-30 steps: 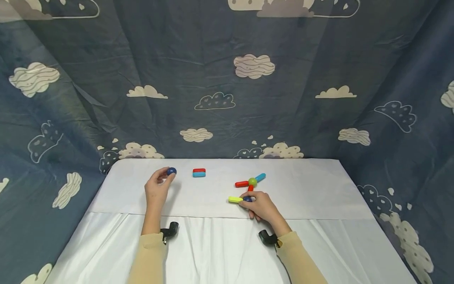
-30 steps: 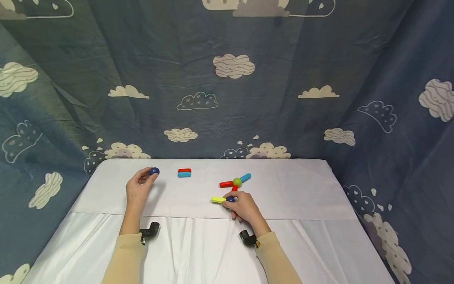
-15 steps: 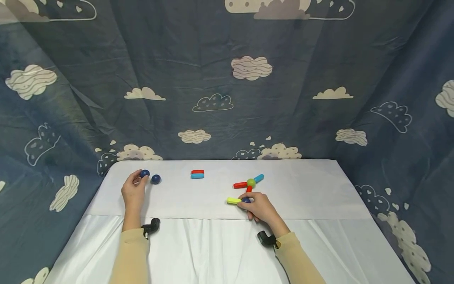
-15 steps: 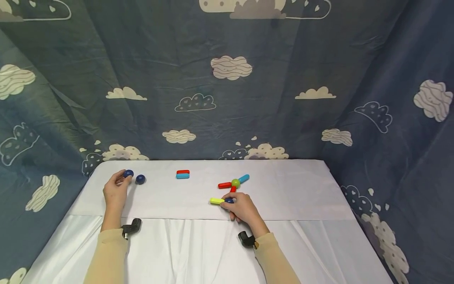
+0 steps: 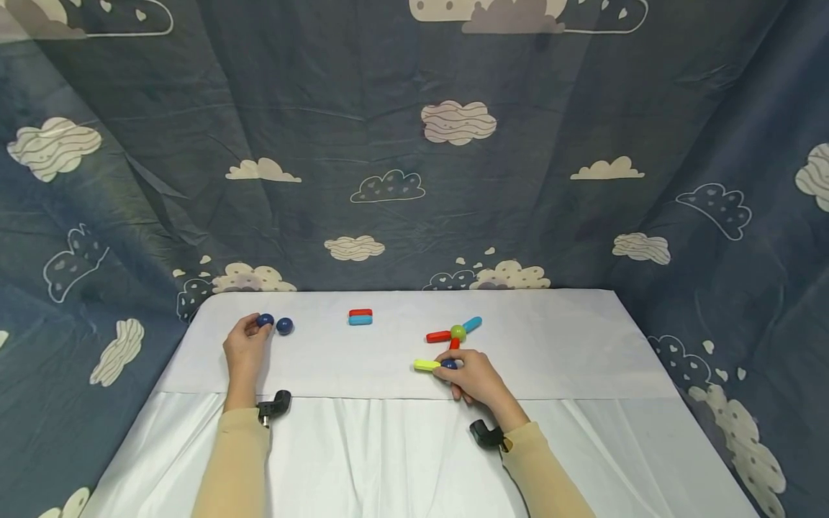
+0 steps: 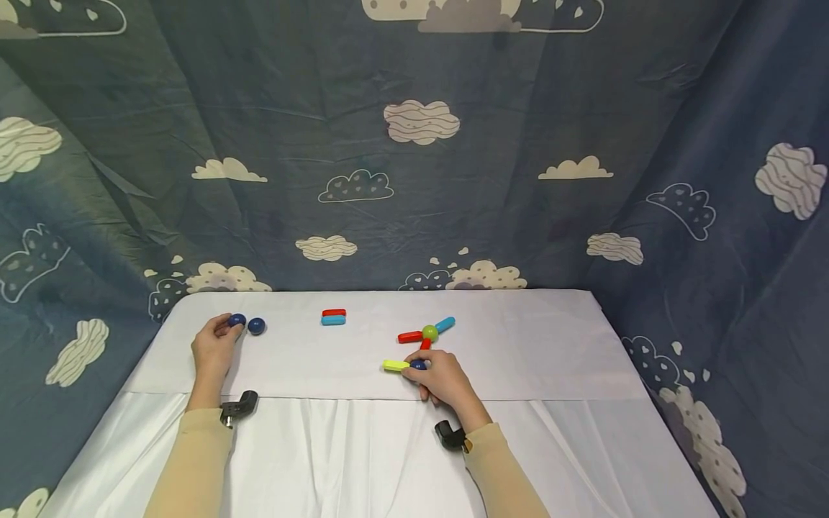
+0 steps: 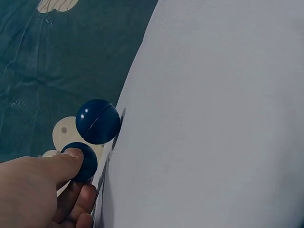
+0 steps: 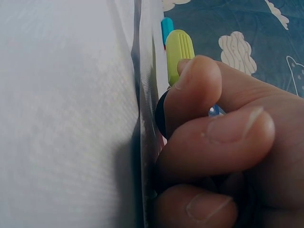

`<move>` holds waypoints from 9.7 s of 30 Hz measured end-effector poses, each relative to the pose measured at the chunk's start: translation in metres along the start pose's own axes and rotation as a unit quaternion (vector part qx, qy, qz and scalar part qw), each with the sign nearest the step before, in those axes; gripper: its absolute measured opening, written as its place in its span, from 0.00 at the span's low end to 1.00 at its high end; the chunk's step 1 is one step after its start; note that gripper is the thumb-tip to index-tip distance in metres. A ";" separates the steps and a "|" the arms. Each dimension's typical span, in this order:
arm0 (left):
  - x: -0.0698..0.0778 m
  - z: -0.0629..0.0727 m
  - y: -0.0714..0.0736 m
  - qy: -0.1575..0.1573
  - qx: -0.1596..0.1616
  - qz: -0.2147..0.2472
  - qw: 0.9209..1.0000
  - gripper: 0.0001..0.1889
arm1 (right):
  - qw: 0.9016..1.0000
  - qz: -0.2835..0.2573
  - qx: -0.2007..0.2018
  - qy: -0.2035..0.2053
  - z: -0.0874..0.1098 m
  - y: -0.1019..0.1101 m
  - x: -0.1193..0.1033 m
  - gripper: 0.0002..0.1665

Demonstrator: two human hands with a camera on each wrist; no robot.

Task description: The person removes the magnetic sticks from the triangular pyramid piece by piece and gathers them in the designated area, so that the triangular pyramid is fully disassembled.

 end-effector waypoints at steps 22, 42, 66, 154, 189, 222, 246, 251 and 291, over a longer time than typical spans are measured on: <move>-0.001 0.002 -0.005 0.000 -0.013 -0.025 1.000 0.25 | 1.000 0.004 -0.001 -0.008 0.000 -0.001 0.002 0.17; -0.002 0.006 -0.004 0.001 -0.012 -0.008 1.000 0.27 | 1.000 0.003 0.000 -0.009 0.000 0.000 0.001 0.17; 0.072 0.041 0.004 -0.140 0.043 0.066 0.987 0.22 | 1.000 0.006 -0.005 -0.005 -0.001 0.000 0.000 0.18; 0.091 0.136 -0.177 -0.137 -0.292 0.038 0.946 0.08 | 0.998 -0.020 -0.049 0.033 -0.003 0.004 0.003 0.31; 0.067 0.050 -0.116 -0.074 -0.154 0.047 0.984 0.12 | 0.998 -0.040 -0.043 0.026 -0.003 0.003 0.006 0.23; 0.064 0.045 -0.126 -0.061 -0.119 0.000 0.991 0.10 | 0.998 -0.024 -0.055 0.015 -0.001 0.009 0.011 0.31; 0.102 0.132 -0.174 -0.174 -0.301 0.024 0.937 0.19 | 1.000 0.010 -0.017 0.019 -0.002 -0.003 -0.002 0.16; 0.099 0.145 -0.186 -0.181 -0.335 -0.012 0.925 0.21 | 0.999 -0.005 -0.016 0.033 0.000 -0.011 -0.009 0.16; 0.091 0.144 -0.191 -0.153 -0.361 0.011 0.920 0.14 | 0.998 0.011 -0.025 0.059 -0.004 -0.024 -0.017 0.13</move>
Point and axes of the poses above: each hand's wrist, its own z-axis away from the middle knuckle, its own y-axis out of the back of the hand, x = y × z, the point moved 6 cm from there along -z, towards the middle knuckle, and after that the axes turned 9 degrees about -x, right-handed, at the moved point
